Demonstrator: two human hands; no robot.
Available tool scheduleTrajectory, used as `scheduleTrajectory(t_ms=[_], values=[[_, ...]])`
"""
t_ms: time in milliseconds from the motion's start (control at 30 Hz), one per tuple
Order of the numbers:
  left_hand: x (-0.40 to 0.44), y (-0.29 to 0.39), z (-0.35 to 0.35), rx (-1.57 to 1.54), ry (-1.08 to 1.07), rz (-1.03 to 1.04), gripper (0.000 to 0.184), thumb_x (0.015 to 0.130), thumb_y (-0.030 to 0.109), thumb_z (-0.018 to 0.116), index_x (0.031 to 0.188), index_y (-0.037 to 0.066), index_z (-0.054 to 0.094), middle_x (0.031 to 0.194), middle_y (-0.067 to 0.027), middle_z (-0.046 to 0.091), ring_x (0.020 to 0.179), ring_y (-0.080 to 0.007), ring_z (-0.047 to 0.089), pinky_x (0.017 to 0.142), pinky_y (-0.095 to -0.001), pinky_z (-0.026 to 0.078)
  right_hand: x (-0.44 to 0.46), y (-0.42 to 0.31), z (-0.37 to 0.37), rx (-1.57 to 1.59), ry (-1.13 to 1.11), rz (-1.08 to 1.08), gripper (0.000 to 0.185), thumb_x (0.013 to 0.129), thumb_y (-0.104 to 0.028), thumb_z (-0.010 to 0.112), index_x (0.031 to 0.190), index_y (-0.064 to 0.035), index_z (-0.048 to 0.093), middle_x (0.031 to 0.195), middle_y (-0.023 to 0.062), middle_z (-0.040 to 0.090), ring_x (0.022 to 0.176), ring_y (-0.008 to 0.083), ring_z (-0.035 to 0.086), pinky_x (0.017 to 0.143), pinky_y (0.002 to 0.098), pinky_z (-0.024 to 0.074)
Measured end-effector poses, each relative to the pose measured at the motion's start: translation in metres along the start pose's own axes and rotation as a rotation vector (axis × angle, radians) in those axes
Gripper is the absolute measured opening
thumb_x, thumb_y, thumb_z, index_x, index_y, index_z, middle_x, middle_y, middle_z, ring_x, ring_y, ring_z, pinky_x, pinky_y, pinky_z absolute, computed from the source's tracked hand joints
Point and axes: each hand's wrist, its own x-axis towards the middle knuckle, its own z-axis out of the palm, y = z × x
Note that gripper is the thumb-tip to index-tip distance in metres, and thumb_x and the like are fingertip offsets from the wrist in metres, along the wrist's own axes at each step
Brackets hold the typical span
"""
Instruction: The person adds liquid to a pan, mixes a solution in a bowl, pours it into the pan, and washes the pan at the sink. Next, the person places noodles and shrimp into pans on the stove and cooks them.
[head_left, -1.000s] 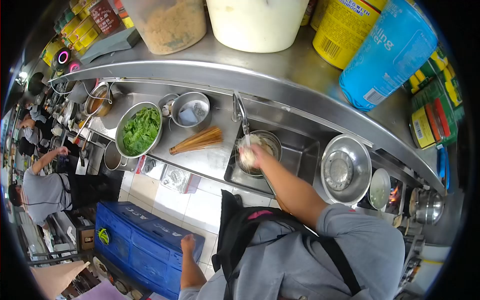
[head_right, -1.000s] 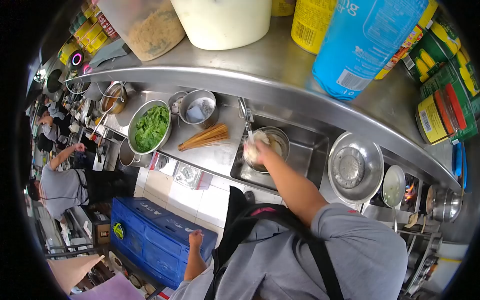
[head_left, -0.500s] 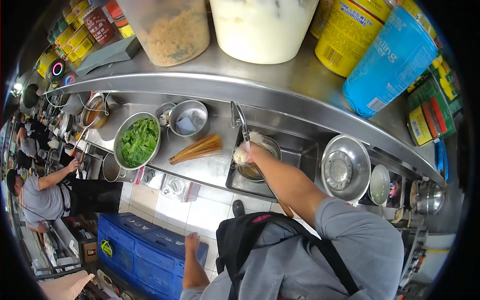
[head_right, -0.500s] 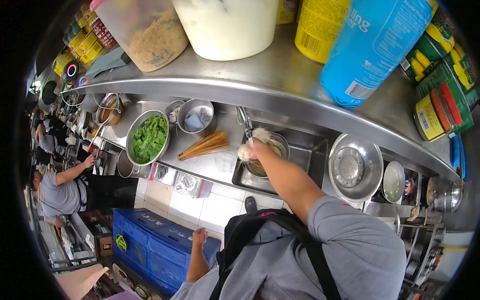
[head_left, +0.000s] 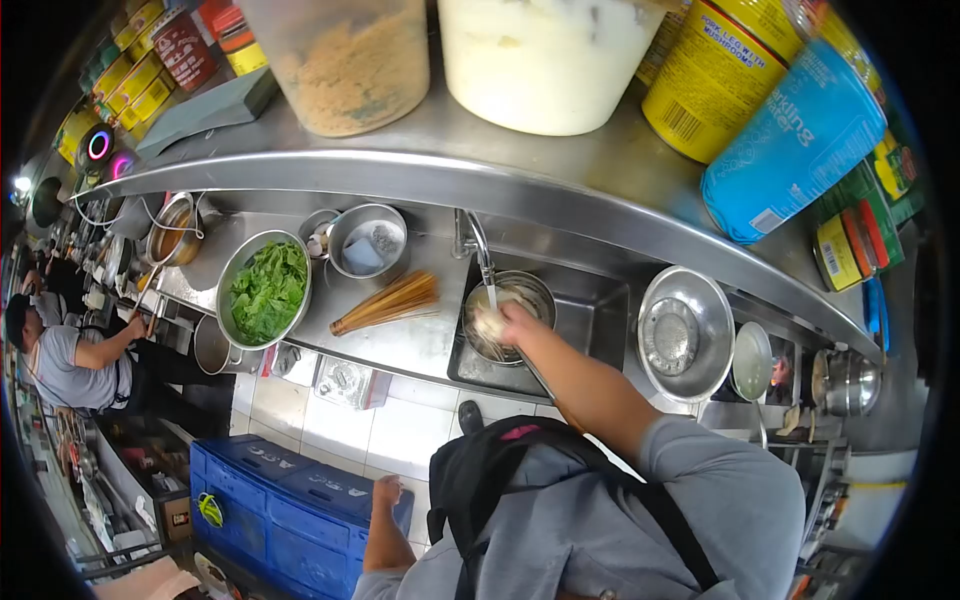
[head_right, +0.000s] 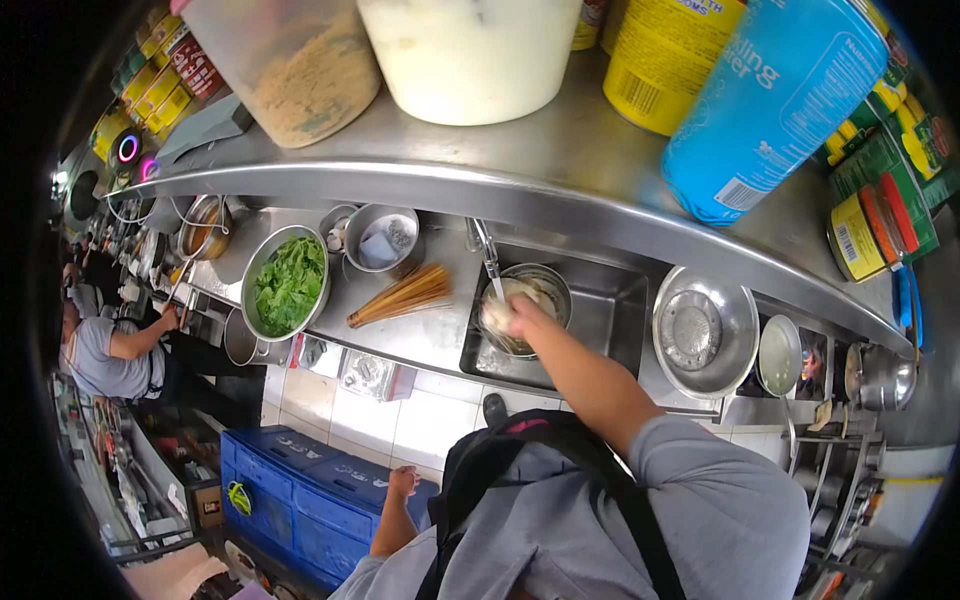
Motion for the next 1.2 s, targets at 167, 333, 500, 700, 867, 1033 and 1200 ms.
scheduleTrajectory(t_ms=[167,333,500,700,867,1033,1200], values=[[-0.011,0.055,-0.018,-0.03,0.037,-0.006,0.035,0.087,0.008,0.05,0.114,-0.004,0.067,0.081,-0.0138,0.071,0.067,-0.0179,0.064,0.058,-0.029,0.05,0.066,-0.012,0.022,0.159,0.382,-0.146,0.009,0.094,-0.012,0.057,0.098,-0.0057,0.061,0.091,0.016,0.065,0.082,0.0302,0.068,0.072,0.0497,0.0567],[0.01,0.076,-0.025,-0.226,0.082,0.219,0.03,0.091,0.012,0.057,0.113,-0.005,0.066,0.076,-0.0109,0.069,0.065,-0.0127,0.061,0.055,-0.0252,0.046,-0.037,0.019,0.028,-0.759,0.017,-0.072,0.021,0.096,-0.02,0.055,0.109,-0.0057,0.061,0.09,0.0102,0.066,0.069,0.0233,0.063,0.066,0.0421,0.055],[0.032,0.055,-0.025,-0.15,-0.04,0.115,0.026,0.099,0.028,0.053,0.113,0.011,0.066,0.088,-0.0038,0.071,0.072,-0.0122,0.064,0.056,-0.0278,0.047,-0.137,0.027,0.004,-0.797,-0.009,0.195,0.031,0.097,-0.019,0.052,0.123,-0.0026,0.056,0.099,0.0102,0.067,0.074,0.0201,0.065,0.067,0.0388,0.0555],[0.038,0.042,-0.024,0.008,-0.132,0.039,0.03,0.096,0.032,0.052,0.115,0.014,0.065,0.093,-0.0044,0.071,0.08,-0.0184,0.065,0.071,-0.047,0.052,-0.061,0.003,0.014,-0.305,-0.017,0.056,0.03,0.094,-0.012,0.05,0.12,0.0012,0.056,0.102,0.0186,0.066,0.087,0.0305,0.068,0.075,0.0456,0.0578],[0.03,0.08,-0.033,0.006,-0.103,0.043,0.031,0.096,0.032,0.053,0.117,0.011,0.065,0.093,-0.0055,0.071,0.079,-0.0173,0.065,0.066,-0.0413,0.051,-0.006,-0.012,0.071,0.01,0.115,-0.204,0.029,0.097,-0.015,0.043,0.109,0.0051,0.06,0.106,0.0249,0.064,0.101,0.0374,0.065,0.081,0.0532,0.057],[0.029,0.114,-0.033,-0.13,-0.089,0.171,0.028,0.097,0.014,0.053,0.119,0.0,0.064,0.087,-0.0077,0.07,0.068,-0.0108,0.062,0.048,-0.0232,0.043,-0.029,-0.002,0.064,0.201,-0.237,-0.11,0.033,0.101,-0.018,0.038,0.109,0.0078,0.057,0.108,0.0255,0.062,0.106,0.037,0.064,0.082,0.0504,0.0584],[-0.009,0.203,-0.023,-0.122,-0.212,0.401,0.03,0.099,0.019,0.055,0.122,0.002,0.063,0.096,-0.0072,0.071,0.082,-0.013,0.064,0.063,-0.0246,0.049,-0.088,-0.002,0.042,0.155,-0.405,-0.106,0.022,0.098,-0.014,0.046,0.106,0.0047,0.057,0.096,0.0219,0.064,0.088,0.0324,0.068,0.074,0.0453,0.0612]])
